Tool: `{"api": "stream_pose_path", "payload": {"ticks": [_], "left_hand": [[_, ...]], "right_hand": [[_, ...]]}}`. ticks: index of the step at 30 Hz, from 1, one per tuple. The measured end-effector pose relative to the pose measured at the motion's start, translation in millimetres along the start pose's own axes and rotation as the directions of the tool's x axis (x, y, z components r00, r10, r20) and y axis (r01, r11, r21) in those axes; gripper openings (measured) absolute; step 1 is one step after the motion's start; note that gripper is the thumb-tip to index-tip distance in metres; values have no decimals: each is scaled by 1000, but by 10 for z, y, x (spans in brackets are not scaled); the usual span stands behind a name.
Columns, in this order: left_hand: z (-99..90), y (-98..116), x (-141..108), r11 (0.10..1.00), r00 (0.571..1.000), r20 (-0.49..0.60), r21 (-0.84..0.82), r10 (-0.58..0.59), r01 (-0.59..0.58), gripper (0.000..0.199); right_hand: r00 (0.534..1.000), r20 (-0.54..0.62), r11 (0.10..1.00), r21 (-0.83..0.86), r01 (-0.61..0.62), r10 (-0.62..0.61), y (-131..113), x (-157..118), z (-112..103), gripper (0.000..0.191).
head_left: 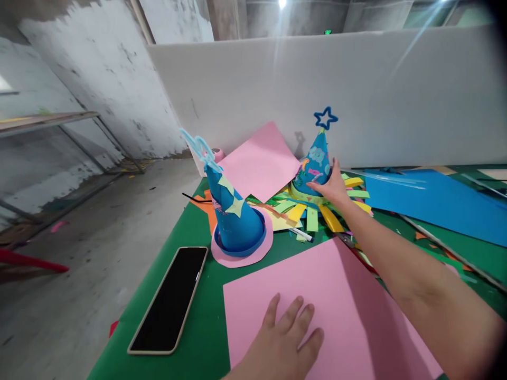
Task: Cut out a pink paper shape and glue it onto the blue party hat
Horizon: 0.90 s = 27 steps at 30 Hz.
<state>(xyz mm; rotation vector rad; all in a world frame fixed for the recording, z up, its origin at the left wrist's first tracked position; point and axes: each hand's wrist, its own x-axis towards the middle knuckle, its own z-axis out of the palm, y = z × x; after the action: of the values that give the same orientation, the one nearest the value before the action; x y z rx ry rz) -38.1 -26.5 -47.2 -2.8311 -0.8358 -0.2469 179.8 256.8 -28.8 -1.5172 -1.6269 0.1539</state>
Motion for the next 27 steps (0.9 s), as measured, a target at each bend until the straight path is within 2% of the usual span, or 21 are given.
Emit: {"api": "stream_pose_path", "payload": {"ticks": [3, 7, 13, 18, 23, 27], "left_hand": [[25, 14, 10, 999, 996, -88, 37, -16, 20, 25], [40, 9, 25, 998, 990, -142, 50, -16, 23, 22], [49, 1, 45, 999, 984, -177, 37, -20, 27, 21], [54, 7, 39, 999, 987, -160, 18, -28, 31, 20], [-27, -7, 64, 1000, 993, -117, 9, -16, 17, 21], [-48, -6, 75, 1000, 991, -133, 23, -13, 16, 21]], "right_hand": [[999, -28, 1000, 15, 22, -22, 92, 79, 39, 111], [997, -71, 999, 26, 41, -39, 132, 162, 160, 108], [994, -100, 998, 18, 53, -51, 4, 217, 304, 106], [992, -121, 999, 17, 38, -35, -126, 158, 396, 104], [999, -24, 998, 49, 42, -41, -60, 146, 255, 114], [997, 36, 990, 131, 59, -65, 54, 251, 119, 117]]}}
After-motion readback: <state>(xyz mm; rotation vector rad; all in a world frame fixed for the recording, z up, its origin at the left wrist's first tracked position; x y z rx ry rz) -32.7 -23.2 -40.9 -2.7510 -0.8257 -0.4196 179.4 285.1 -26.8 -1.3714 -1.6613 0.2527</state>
